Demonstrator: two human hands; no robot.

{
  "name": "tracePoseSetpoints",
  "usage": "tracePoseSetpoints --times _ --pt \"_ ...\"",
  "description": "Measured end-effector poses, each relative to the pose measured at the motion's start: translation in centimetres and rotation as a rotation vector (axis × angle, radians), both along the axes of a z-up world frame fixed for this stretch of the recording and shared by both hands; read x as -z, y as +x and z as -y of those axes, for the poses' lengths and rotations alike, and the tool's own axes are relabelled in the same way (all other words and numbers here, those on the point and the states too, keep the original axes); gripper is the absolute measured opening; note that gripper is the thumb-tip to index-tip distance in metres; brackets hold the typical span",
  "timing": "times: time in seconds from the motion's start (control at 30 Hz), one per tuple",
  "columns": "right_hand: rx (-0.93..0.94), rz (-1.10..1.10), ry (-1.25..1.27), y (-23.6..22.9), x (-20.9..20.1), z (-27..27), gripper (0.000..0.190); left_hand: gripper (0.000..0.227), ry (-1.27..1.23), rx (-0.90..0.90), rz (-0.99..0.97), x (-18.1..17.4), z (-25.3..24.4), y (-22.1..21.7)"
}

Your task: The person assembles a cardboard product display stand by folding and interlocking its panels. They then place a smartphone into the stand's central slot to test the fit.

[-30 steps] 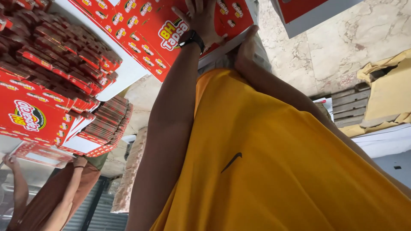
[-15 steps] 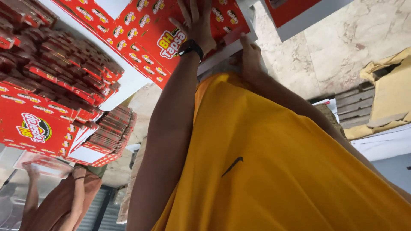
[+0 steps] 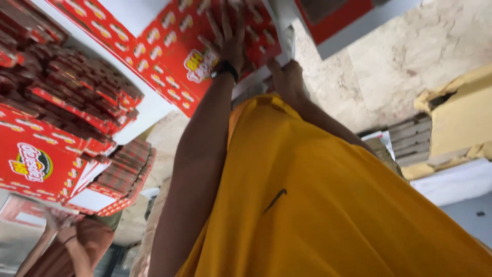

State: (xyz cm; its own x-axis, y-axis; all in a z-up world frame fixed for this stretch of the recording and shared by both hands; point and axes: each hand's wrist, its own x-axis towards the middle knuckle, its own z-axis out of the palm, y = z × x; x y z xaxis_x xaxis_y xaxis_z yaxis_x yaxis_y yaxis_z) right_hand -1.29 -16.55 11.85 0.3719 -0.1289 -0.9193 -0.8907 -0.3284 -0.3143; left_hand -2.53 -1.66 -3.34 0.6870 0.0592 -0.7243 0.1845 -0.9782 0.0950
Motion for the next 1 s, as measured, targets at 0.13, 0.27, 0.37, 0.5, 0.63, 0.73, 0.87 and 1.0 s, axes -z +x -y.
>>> tracePoseSetpoints --times 0.13,0.27,0.37,0.5,0.63,0.73,0.87,1.0 --pt "-0.128 0.096 -0.043 -0.1 -1.6 -1.7 0.048 0.124 -0.099 -0.020 -0.062 -3.3 -1.1 1.4" --pt "-0.015 0.008 0.014 -0.2 -0.9 -0.5 0.049 0.124 -0.042 0.023 -0.023 -1.6 -0.4 0.8" --pt "0.015 -0.105 -0.024 -1.1 3.6 1.6 0.043 0.123 -0.003 -0.009 -0.052 -1.9 -0.5 1.3" --pt "0.053 0.090 0.069 0.4 6.9 5.1 0.030 0.128 -0.051 -0.018 -0.059 -3.3 -0.7 2.2" --pt "-0.464 -0.001 0.022 4.3 6.6 4.3 0.060 0.133 -0.093 0.014 -0.021 -2.1 -1.1 1.3" --pt "-0.504 -0.182 -0.088 5.1 7.5 1.6 0.058 0.162 -0.382 -0.099 0.019 -3.7 -3.0 1.3" --pt "-1.231 0.196 0.014 0.0 14.4 4.1 0.053 0.133 -0.350 -0.238 0.334 -3.2 -2.3 0.2" --pt "-1.493 0.517 -0.080 -2.6 16.7 4.8 0.065 0.138 -0.214 -0.252 0.053 -4.8 -0.3 3.5"
